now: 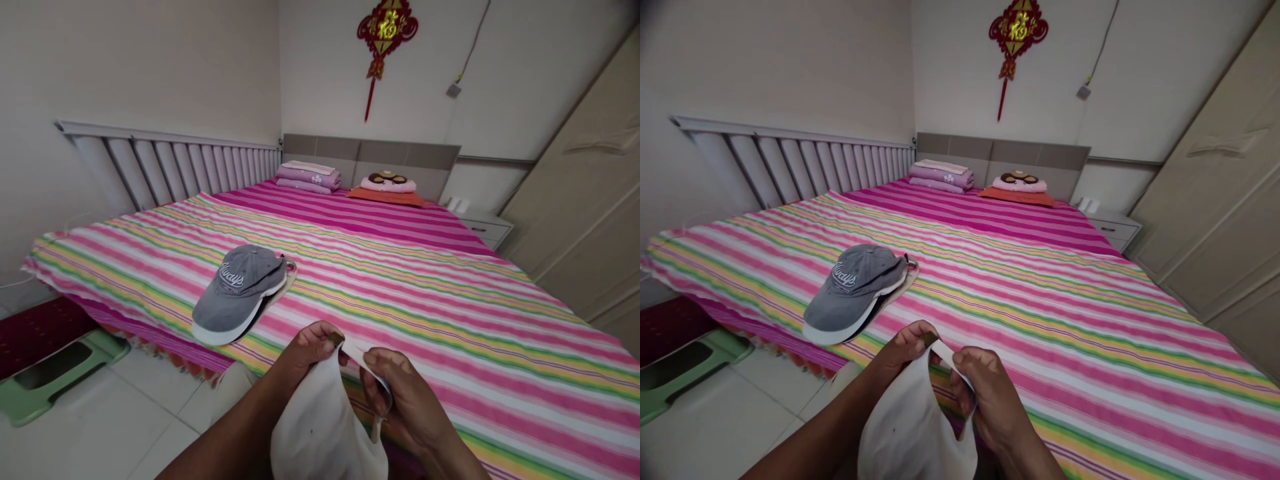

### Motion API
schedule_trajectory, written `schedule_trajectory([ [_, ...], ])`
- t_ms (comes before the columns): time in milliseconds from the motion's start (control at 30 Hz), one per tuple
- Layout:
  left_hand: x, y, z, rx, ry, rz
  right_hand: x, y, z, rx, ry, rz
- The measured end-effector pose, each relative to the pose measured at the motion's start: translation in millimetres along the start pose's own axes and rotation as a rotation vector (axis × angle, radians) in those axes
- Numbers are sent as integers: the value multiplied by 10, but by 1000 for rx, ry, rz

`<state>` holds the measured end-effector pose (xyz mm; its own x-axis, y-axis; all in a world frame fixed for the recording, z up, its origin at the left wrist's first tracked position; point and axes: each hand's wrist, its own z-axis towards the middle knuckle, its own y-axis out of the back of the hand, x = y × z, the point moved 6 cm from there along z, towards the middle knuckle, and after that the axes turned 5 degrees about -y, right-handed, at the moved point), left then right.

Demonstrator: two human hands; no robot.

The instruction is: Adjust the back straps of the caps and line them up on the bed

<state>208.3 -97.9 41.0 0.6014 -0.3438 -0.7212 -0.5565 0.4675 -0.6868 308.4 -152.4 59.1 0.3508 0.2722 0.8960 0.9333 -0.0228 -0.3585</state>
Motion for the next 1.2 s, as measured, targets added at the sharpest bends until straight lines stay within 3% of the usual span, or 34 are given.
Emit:
schedule_trajectory([
  [500,-13,9,1,15,-18,55,-15,-43,23,28,3,-7],
  [900,-59,-106,-18,124,-28,179,-28,-70,63,75,28,-96],
  [1100,-111,-96,-3,147,-125,218,8,-54,30,109,18,-124],
  [1200,-97,-86,-7,137,-105,267,-39,-18,36,104,-8,-103],
])
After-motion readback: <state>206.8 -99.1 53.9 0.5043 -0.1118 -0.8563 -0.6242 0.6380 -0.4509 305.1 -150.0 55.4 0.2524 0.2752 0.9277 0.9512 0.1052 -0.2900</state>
